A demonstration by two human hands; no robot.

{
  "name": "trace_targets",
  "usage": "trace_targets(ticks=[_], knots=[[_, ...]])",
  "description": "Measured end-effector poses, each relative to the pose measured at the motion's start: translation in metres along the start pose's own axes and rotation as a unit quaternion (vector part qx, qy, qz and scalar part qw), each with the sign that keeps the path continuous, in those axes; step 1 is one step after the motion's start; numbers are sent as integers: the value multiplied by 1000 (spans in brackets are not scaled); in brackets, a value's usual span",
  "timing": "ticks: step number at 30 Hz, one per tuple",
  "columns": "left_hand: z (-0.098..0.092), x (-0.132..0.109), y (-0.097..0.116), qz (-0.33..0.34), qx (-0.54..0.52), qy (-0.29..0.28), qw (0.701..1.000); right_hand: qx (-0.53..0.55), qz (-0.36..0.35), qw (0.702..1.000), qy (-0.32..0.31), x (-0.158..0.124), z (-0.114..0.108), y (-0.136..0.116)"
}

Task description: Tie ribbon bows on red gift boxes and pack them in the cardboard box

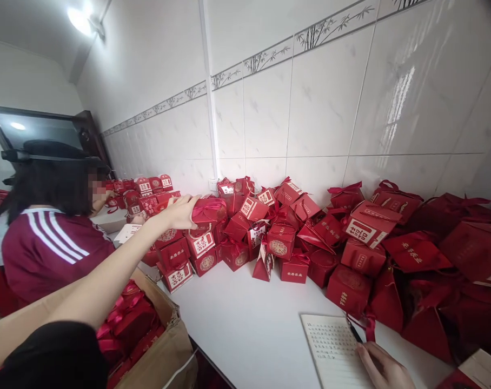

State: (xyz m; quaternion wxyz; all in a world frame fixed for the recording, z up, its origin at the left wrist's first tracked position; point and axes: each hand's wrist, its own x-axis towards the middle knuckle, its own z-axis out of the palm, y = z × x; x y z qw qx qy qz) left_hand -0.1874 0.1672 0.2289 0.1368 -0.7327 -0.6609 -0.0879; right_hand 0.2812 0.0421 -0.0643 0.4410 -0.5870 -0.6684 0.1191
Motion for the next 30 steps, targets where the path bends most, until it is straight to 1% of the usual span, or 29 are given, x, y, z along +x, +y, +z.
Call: trace_targets(ticks=[2, 3, 5, 7, 8, 10, 11, 12, 13, 14, 15, 17, 18, 19, 20, 22, 23, 24, 25, 27, 28, 30], knots=[[4, -28, 29, 95, 11, 13, 995, -15, -3, 1000, 24, 2, -6, -9], [11, -43, 46, 135, -2, 15, 991, -20, -1, 999, 38, 3, -9, -15], [35, -76, 84, 203, -47, 8, 978, -17, 26, 999, 43, 4, -12, -33], [68, -108, 122, 255, -109, -16, 961, 17, 55, 998, -5, 5, -8, -56], [86, -122, 138, 263, -145, -37, 953, 44, 60, 997, -33, 5, -4, -68], [115, -144, 164, 281, -206, -121, 930, 96, 70, 988, -97, 4, 7, -89], [125, -151, 171, 285, -232, -159, 917, 116, 82, 981, -130, 3, 13, -98], [131, -154, 176, 289, -255, -187, 903, 119, 92, 975, -165, 2, 18, -104], [133, -154, 178, 290, -276, -204, 893, 124, 102, 970, -183, 1, 22, -108], [131, -151, 177, 286, -296, -208, 887, 127, 113, 967, -192, -1, 25, -111], [126, -147, 175, 273, -311, -205, 887, 130, 125, 965, -193, -2, 26, -113], [113, -136, 167, 219, -315, -205, 901, 140, 148, 962, -180, -4, 27, -114], [106, -131, 163, 187, -297, -225, 909, 148, 158, 960, -176, -5, 27, -115], [101, -128, 159, 165, -267, -268, 911, 160, 166, 957, -176, -5, 28, -115], [96, -126, 157, 154, -231, -323, 905, 178, 172, 953, -176, -5, 29, -116], [93, -126, 154, 162, -171, -429, 872, 231, 180, 942, -164, -5, 33, -119], [94, -129, 154, 167, -166, -461, 856, 257, 182, 937, -152, -4, 35, -121], [97, -133, 154, 165, -184, -472, 846, 277, 183, 933, -138, -4, 38, -122], [101, -137, 155, 155, -222, -464, 843, 291, 185, 930, -124, -4, 40, -123], [110, -148, 157, 114, -332, -419, 837, 299, 188, 930, -106, -5, 43, -125], [116, -153, 158, 94, -391, -393, 827, 298, 190, 930, -102, -5, 44, -125], [126, -164, 159, 59, -492, -346, 797, 301, 192, 929, -95, -5, 44, -124]])
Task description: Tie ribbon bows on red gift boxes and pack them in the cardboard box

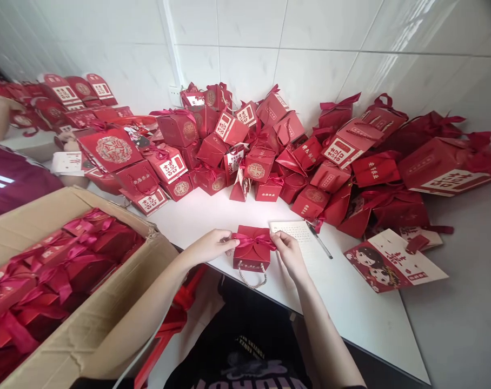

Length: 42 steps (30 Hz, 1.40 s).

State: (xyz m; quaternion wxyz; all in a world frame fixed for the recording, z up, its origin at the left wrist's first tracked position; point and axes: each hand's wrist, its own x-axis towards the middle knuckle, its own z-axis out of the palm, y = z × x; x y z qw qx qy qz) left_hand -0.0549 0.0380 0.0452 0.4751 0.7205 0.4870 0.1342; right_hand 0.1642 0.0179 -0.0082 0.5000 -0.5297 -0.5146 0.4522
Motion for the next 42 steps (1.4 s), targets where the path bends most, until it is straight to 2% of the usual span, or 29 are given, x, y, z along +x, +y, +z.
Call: trace_targets(ticks=[6, 9, 11, 14, 17, 20, 22, 26, 30, 34, 36, 38, 42], knots=[[24, -2, -28, 14, -208, 81, 975, 16, 10, 1000, 0, -6, -2, -1], [34, 3, -39, 17, -326, 99, 940, 39, 29, 999, 11, -9, -5, 1], [37, 4, -47, 10, -408, 128, 904, 59, 42, 997, 36, -9, -12, 4], [29, -2, -60, -23, -491, 255, 833, 101, 52, 987, 116, -8, -36, 11], [9, -17, -70, -46, -522, 378, 763, 169, 45, 964, 202, -9, -66, 16], [-10, -31, -69, -27, -539, 439, 718, 232, 16, 938, 258, -11, -90, 15], [-19, -35, -62, -7, -554, 440, 706, 264, 1, 925, 274, -12, -97, 10], [-30, -30, -36, 63, -580, 365, 725, 317, -10, 913, 255, -9, -90, -16], [-42, -15, -1, 152, -567, 282, 759, 329, -58, 927, 168, 3, -63, -59], [-46, 2, 35, 236, -468, 206, 827, 293, -110, 947, 73, 19, -29, -96], [-45, 9, 52, 271, -373, 198, 865, 268, -139, 952, 43, 24, -13, -108], [-43, 15, 65, 290, -289, 213, 887, 251, -161, 954, 1, 25, -1, -117], [-38, 19, 80, 288, -249, 227, 896, 206, -188, 958, -68, 20, 13, -124]])
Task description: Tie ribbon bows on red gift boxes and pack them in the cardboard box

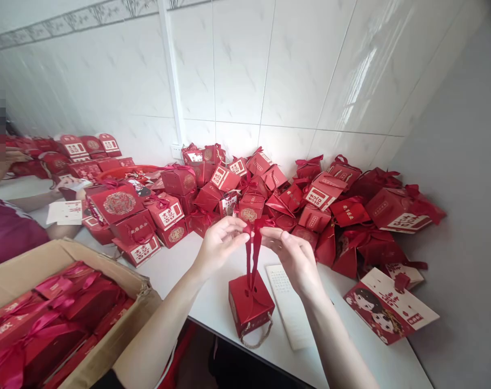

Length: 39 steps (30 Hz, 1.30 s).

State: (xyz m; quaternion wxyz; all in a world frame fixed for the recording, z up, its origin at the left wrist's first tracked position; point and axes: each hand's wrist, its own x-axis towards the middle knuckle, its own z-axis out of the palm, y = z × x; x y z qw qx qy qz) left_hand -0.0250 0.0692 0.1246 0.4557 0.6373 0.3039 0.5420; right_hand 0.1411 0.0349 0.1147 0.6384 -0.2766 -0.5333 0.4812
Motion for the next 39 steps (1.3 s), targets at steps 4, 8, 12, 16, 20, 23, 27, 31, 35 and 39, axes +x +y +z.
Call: trace_targets(ticks=[4, 8, 12, 16, 20, 23, 27, 31, 35, 39], knots=[[4, 0, -2, -15, -30, -6, 999, -28, -5, 1000, -13, -2, 7, -3], [-3, 2, -6, -14, -92, 20, 995, -14, 0, 1000, -8, -8, 0, -9], [-29, 3, -16, 43, -54, 178, 982, 31, 114, 984, -131, -25, -28, -11], [-48, -12, -40, 59, 217, 179, 958, -223, 217, 946, -95, -45, -49, 6], [-40, -36, -71, -53, 255, -145, 954, -449, 293, 843, -49, -66, -43, 32], [-32, -48, -84, -141, 230, -232, 935, -483, 312, 813, -93, -81, -34, 44], [-34, -62, -80, -201, 255, -237, 916, -488, 280, 824, -63, -89, -30, 52], [-36, -77, -68, -307, 204, -286, 885, -445, 256, 858, -31, -83, -36, 59], [-37, -82, -66, -253, 189, -285, 905, -370, 273, 883, -96, -75, -45, 65], [-41, -78, -67, -292, 118, -289, 904, -263, 292, 911, -127, -73, -52, 66]])
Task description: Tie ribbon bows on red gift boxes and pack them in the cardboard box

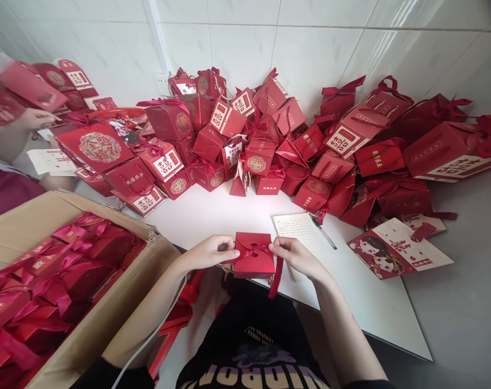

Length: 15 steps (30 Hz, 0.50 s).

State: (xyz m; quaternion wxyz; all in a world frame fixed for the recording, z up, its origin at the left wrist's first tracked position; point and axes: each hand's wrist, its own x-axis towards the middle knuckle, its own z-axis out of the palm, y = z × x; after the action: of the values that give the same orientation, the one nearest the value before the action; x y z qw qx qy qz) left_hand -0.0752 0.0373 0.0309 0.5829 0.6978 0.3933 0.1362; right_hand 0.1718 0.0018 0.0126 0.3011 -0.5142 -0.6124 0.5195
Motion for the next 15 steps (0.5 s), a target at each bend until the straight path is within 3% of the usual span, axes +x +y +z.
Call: trace_targets(ticks=[5, 9, 12, 15], knots=[[-1, -6, 5, -34, -25, -32, 999, 72, 0, 997, -1, -4, -2, 2], [8, -19, 5, -51, 73, 26, 996, 72, 23, 997, 16, -9, 1, 0], [14, -26, 3, -41, 76, 24, 996, 67, 31, 997, 38, -12, 5, -1], [13, -28, 1, -27, 86, 70, 993, 79, 23, 996, 44, -12, 6, 1]])
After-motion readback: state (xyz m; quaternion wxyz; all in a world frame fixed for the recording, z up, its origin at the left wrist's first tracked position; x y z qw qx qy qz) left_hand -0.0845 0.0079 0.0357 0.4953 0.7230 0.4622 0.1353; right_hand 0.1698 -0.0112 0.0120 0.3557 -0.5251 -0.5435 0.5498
